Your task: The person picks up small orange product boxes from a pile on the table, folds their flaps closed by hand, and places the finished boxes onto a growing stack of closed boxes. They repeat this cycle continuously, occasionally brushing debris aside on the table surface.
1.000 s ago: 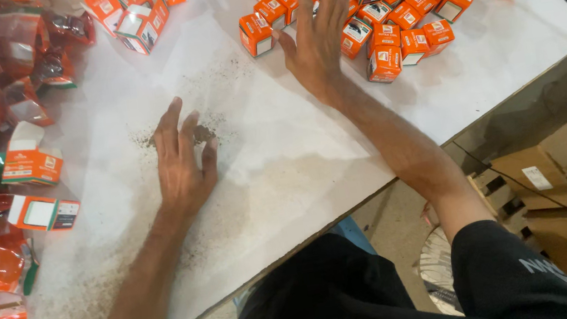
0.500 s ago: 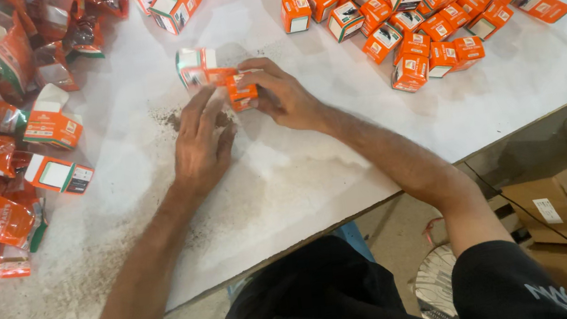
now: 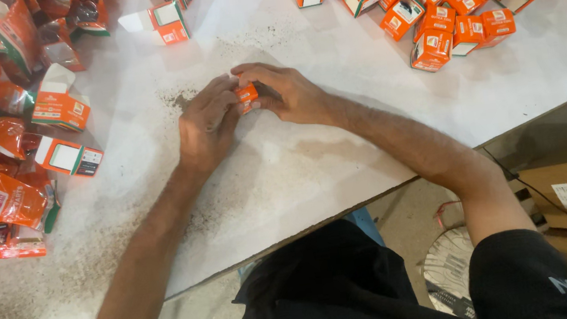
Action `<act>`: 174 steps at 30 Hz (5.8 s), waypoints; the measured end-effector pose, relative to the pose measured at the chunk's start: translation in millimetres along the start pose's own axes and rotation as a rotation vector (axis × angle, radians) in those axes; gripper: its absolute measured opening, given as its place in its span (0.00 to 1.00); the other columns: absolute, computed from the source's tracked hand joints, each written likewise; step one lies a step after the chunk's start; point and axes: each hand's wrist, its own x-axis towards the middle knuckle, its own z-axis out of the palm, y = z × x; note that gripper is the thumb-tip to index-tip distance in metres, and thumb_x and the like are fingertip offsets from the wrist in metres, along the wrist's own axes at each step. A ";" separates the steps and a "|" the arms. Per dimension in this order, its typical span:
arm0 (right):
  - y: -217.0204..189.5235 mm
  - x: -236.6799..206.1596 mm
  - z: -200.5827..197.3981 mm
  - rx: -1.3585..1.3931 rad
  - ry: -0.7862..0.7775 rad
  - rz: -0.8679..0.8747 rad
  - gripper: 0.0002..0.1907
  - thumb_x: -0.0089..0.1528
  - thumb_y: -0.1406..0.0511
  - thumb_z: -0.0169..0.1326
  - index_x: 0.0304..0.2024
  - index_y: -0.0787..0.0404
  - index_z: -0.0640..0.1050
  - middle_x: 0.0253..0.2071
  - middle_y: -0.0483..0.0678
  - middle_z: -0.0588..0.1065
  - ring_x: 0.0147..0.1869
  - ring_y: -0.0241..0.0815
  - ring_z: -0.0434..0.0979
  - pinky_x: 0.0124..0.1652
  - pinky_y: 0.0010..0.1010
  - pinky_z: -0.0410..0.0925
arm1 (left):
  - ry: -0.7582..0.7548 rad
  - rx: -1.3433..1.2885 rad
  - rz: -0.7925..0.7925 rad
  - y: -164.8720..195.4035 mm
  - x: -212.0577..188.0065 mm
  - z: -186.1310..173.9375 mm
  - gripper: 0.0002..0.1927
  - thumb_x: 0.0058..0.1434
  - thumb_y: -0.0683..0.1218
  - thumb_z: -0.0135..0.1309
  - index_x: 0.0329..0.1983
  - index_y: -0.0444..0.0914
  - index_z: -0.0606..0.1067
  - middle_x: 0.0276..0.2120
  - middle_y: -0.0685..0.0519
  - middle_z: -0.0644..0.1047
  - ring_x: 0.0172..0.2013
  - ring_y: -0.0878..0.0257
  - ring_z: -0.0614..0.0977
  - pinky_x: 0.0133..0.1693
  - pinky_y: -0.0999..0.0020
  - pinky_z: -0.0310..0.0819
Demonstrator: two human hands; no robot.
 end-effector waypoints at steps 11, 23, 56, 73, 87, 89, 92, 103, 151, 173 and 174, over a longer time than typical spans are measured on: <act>-8.5 -0.4 -3.4 -0.055 -0.007 -0.015 0.17 0.64 0.74 0.61 0.54 0.58 0.75 0.69 0.52 0.68 0.65 0.56 0.77 0.58 0.39 0.74 | -0.034 -0.002 -0.074 9.0 -0.8 -5.2 0.11 0.64 0.34 0.60 0.48 0.34 0.73 0.62 0.45 0.76 0.66 0.43 0.75 0.58 0.57 0.80; 5.9 -9.2 1.9 -0.318 0.006 -0.189 0.16 0.62 0.68 0.65 0.52 0.57 0.78 0.69 0.61 0.66 0.67 0.60 0.73 0.60 0.43 0.72 | -0.067 0.234 0.166 7.9 -2.8 -3.4 0.08 0.64 0.33 0.59 0.45 0.31 0.73 0.66 0.37 0.72 0.67 0.39 0.73 0.60 0.53 0.77; 23.5 12.1 4.4 -0.220 0.052 0.081 0.33 0.65 0.60 0.64 0.64 0.66 0.62 0.64 0.61 0.68 0.69 0.64 0.66 0.65 0.50 0.62 | -0.347 1.061 -0.057 -107.6 99.5 -59.3 0.29 0.53 0.41 0.59 0.60 0.34 0.71 0.58 0.34 0.71 0.50 0.41 0.77 0.44 0.53 0.78; -2.1 2.6 4.0 -0.016 0.090 0.158 0.31 0.54 0.64 0.72 0.58 0.61 0.77 0.45 0.52 0.78 0.49 0.53 0.80 0.48 0.41 0.73 | 0.134 0.172 0.360 15.2 7.2 -9.1 0.26 0.54 0.27 0.62 0.55 0.29 0.70 0.55 0.40 0.73 0.53 0.43 0.79 0.53 0.52 0.79; 10.6 -2.6 11.7 -0.026 0.120 0.147 0.38 0.54 0.67 0.71 0.63 0.62 0.67 0.55 0.54 0.75 0.61 0.55 0.75 0.59 0.44 0.69 | 0.031 0.322 -0.056 7.5 23.6 20.4 0.08 0.67 0.40 0.59 0.48 0.41 0.80 0.71 0.30 0.58 0.73 0.32 0.50 0.67 0.32 0.48; 10.7 -1.9 11.9 -0.014 0.102 0.179 0.38 0.54 0.66 0.72 0.63 0.61 0.68 0.54 0.53 0.75 0.60 0.54 0.76 0.58 0.43 0.70 | 0.035 0.192 -0.109 6.2 23.6 21.2 0.09 0.68 0.39 0.59 0.50 0.34 0.78 0.68 0.38 0.65 0.74 0.35 0.56 0.67 0.38 0.55; 10.3 -1.4 11.8 -0.025 0.102 0.158 0.39 0.55 0.65 0.72 0.64 0.61 0.67 0.55 0.54 0.75 0.61 0.54 0.76 0.58 0.43 0.69 | 0.073 -0.135 -0.479 3.1 26.5 15.4 0.22 0.63 0.40 0.60 0.56 0.32 0.66 0.60 0.41 0.70 0.54 0.47 0.70 0.50 0.53 0.69; 1.8 -4.7 11.7 -0.103 0.114 0.126 0.43 0.58 0.65 0.70 0.69 0.60 0.62 0.62 0.59 0.72 0.64 0.60 0.74 0.58 0.44 0.70 | -0.059 -0.351 -0.734 -9.4 42.8 20.4 0.11 0.61 0.45 0.60 0.41 0.33 0.75 0.32 0.54 0.79 0.32 0.68 0.79 0.32 0.70 0.74; -4.8 -6.7 16.1 -0.080 0.101 0.127 0.29 0.61 0.74 0.63 0.56 0.60 0.60 0.55 0.58 0.76 0.58 0.62 0.79 0.48 0.45 0.74 | -0.076 -0.161 -0.055 1.3 15.8 -2.7 0.14 0.61 0.34 0.59 0.50 0.32 0.75 0.60 0.39 0.77 0.62 0.43 0.78 0.61 0.54 0.76; -2.1 2.0 -11.2 -0.561 0.321 -0.010 0.36 0.69 0.62 0.64 0.70 0.61 0.58 0.76 0.68 0.50 0.81 0.67 0.49 0.76 0.55 0.51 | 0.072 1.063 -0.484 -4.6 -68.5 -143.7 0.37 0.59 0.49 0.69 0.65 0.29 0.66 0.59 0.33 0.69 0.58 0.36 0.70 0.55 0.37 0.62; -5.5 3.8 -1.6 -0.427 0.263 -0.003 0.35 0.68 0.61 0.64 0.70 0.60 0.59 0.76 0.64 0.53 0.81 0.64 0.53 0.76 0.51 0.53 | 0.042 1.054 -0.535 -5.4 -69.4 -144.4 0.36 0.59 0.49 0.70 0.64 0.30 0.67 0.55 0.34 0.70 0.58 0.37 0.70 0.54 0.37 0.63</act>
